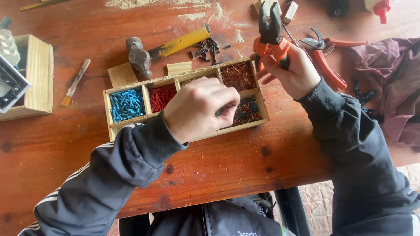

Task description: The person uses pliers to cut small pieces of copper wire from a spool. They repeatedly pick up wire, position it in the pliers, and cut short segments, placing them into a compartmentalized wooden box on the workbench.

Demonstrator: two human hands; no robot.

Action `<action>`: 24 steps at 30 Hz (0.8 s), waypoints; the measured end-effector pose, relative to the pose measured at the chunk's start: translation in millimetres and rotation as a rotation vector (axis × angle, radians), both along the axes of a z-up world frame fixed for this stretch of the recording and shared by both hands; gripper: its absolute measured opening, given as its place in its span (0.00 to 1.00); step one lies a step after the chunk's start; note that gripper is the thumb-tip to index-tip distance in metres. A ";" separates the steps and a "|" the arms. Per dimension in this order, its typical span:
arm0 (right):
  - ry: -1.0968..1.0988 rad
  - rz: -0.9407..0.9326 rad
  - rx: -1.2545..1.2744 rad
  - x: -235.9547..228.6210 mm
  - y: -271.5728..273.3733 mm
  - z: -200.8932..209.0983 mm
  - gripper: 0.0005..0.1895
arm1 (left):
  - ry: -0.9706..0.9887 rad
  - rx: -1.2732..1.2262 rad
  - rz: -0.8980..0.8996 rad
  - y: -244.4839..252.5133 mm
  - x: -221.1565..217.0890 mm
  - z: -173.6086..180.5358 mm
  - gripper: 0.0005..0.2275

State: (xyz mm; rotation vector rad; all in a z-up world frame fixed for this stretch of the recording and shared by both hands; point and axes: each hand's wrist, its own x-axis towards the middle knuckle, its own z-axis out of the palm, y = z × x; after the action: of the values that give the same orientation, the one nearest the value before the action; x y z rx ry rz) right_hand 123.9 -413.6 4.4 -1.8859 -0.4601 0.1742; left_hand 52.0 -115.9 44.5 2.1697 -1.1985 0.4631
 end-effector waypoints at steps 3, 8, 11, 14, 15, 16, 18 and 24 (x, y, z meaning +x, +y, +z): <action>0.028 -0.019 0.013 0.7 -0.9 -4.5 0.12 | 0.223 -0.103 -0.030 9.7 -3.6 10.4 0.06; 0.001 -0.002 -0.015 -0.3 0.1 -1.4 0.14 | 0.329 -0.188 -0.020 16.5 -13.1 24.2 0.07; 0.005 0.003 0.000 1.3 -1.6 -5.1 0.13 | 0.338 -0.220 0.004 20.3 -17.5 24.5 0.08; -0.005 0.015 -0.017 -0.2 1.7 1.0 0.15 | 0.340 -0.240 -0.003 22.8 -19.0 25.4 0.08; -0.019 0.020 -0.040 -0.5 2.9 5.1 0.17 | 0.339 -0.249 -0.019 22.9 -18.5 26.3 0.08; -0.020 0.020 -0.043 -1.7 2.8 5.8 0.17 | 0.339 -0.252 -0.019 23.7 -18.9 29.1 0.08; -0.012 0.018 -0.019 -2.7 4.4 7.0 0.19 | 0.718 -0.389 -0.050 26.5 -20.4 34.7 0.02; -0.015 0.013 -0.036 -1.3 -0.6 0.7 0.16 | 1.247 -0.695 -0.202 37.0 -2.7 -3.9 0.08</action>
State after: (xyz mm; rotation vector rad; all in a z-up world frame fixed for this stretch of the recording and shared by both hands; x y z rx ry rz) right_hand 122.6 -414.1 5.1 -1.9211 -0.4827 0.1781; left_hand 49.2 -79.0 40.6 1.2536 -0.4042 -0.4795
